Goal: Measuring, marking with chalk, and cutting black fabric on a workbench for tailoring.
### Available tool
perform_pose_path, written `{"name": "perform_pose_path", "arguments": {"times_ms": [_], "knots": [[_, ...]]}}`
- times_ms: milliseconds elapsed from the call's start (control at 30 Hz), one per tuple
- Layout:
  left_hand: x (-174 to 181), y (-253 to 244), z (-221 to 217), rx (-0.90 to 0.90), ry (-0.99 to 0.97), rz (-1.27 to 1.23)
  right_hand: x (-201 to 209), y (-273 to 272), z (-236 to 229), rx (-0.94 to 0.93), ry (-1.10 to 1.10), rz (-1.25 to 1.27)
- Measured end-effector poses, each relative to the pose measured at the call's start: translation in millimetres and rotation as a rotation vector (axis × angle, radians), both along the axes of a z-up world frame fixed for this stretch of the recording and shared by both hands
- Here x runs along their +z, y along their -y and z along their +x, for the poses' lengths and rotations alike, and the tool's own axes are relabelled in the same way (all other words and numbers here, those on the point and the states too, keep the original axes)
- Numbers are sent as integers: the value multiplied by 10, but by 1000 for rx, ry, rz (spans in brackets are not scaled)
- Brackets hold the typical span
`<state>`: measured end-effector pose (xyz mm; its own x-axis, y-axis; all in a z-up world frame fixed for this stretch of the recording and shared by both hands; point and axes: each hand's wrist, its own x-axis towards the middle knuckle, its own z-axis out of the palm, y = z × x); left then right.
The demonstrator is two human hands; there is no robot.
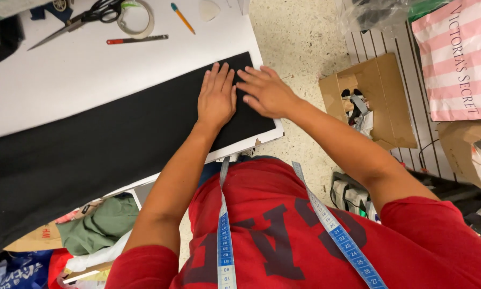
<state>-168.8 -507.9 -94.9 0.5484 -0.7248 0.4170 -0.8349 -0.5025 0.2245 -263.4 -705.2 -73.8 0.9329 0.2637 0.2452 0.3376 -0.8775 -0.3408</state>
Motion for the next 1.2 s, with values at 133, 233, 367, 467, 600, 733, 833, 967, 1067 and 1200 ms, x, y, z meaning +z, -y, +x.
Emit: {"name": "perform_pose_path", "arguments": {"times_ms": [133,233,367,467,600,733,833,967,1067,1200], "knots": [[403,-55,-559,21,70,-159,169,-13,192,-9,188,22],[381,-333,-998,25,-97,90,70,-63,248,0,14,-87],[174,-564,-1164,-132,-108,198,51,-74,235,-32,-154,-175],[172,-423,-1244,-154,-116,108,43,-64,184,-25,-155,-202],[-55,-276,-1325,-317,-178,182,103,-110,226,-40,-192,-213],[446,-459,-1180,-396,-373,141,199,-122,238,-23,-198,-236],[1093,-963,-1094,-397,-967,-84,395,-229,198,-61,-247,-200],[1460,-1867,-1325,-423,-1503,-497,1002,-721,106,-21,-233,256],[1314,-2175,-1480,-283,-1389,-289,1744,-1470,-8,397,-358,670],[1019,-2136,-1236,-189,-775,13,2265,-2289,-115,1285,-687,822]]}}
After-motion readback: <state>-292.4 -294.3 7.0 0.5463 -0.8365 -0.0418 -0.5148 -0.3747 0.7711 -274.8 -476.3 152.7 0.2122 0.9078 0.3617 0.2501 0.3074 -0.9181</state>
